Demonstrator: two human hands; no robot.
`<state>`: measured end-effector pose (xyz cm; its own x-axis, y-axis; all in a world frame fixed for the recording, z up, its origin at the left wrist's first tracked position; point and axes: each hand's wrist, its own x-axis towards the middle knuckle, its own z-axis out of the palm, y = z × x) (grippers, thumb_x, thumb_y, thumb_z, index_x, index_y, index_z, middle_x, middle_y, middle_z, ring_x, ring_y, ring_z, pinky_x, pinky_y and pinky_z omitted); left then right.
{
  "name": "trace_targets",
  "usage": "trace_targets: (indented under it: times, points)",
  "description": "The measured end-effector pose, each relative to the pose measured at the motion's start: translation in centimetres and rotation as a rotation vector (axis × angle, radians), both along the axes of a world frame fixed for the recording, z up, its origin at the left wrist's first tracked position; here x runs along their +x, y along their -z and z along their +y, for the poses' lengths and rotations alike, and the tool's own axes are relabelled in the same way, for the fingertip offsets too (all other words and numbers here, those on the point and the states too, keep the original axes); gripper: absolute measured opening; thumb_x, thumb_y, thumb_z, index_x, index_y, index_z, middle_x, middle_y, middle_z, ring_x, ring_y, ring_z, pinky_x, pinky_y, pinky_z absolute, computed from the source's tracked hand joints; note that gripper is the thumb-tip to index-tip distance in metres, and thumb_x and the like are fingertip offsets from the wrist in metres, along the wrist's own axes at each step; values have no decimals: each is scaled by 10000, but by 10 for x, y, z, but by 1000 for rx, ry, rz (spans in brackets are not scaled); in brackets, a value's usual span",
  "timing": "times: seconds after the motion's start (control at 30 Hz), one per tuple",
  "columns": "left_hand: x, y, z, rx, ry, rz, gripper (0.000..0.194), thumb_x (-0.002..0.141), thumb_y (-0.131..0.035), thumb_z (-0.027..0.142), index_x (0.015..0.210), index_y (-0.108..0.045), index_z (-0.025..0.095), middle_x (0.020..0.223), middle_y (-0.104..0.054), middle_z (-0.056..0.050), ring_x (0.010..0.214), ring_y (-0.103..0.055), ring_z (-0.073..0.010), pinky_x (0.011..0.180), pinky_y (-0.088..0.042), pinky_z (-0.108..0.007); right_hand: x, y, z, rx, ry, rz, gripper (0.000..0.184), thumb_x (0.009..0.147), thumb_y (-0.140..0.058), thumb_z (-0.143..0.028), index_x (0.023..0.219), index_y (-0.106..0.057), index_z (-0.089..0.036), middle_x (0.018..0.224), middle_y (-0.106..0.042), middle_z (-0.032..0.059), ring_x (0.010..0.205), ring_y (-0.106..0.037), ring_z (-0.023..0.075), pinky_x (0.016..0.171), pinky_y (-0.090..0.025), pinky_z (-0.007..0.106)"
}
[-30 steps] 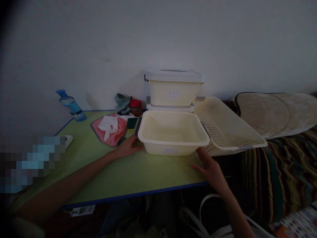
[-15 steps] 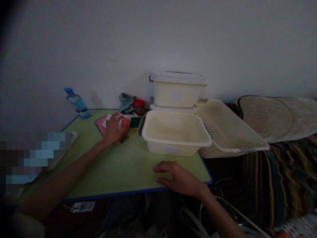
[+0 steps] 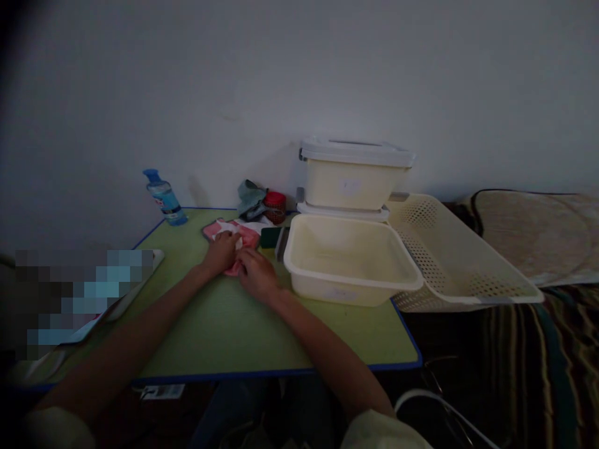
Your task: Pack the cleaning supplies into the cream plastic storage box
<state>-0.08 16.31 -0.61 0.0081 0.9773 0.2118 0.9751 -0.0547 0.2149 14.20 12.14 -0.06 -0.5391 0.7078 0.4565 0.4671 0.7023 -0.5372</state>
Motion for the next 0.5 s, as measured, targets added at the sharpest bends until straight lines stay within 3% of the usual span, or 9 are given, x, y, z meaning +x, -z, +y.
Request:
trace_targets:
  times: [0.17,0.27,0.37,0.5]
  points:
    - [8,2,2,15,39,-167,226,794,-526,267,936,-613,114,1055,-592,-175,1032,-544,-287,872,-415,-377,5,16,8,-20,32,20,186,749,-472,-19,784,-535,-190,899,-582,40,878,-548,159,812,-444,288]
    - [10,3,3,14,27,-353,137,724,-589,275,738,-605,139,832,-630,-120,871,-594,-269,780,-431,-351,8,19,11,-32,88,32,176,743,-473,-26,809,-529,-179,919,-567,62,910,-533,181,838,-436,324]
    - [8,0,5,18,16,-607,195,644,-653,317,587,-546,165,611,-568,-41,706,-584,-229,680,-424,-316,8,19,13,-44,111,29,169,731,-480,-31,814,-522,-173,922,-555,74,922,-521,195,847,-434,344]
    - [-2,-7,10,10,14,-1056,298,624,-657,419,561,-512,166,511,-495,23,536,-517,-147,537,-395,-250,6,18,13,-53,107,29,182,727,-484,-43,838,-521,-184,976,-539,73,989,-493,198,886,-415,357]
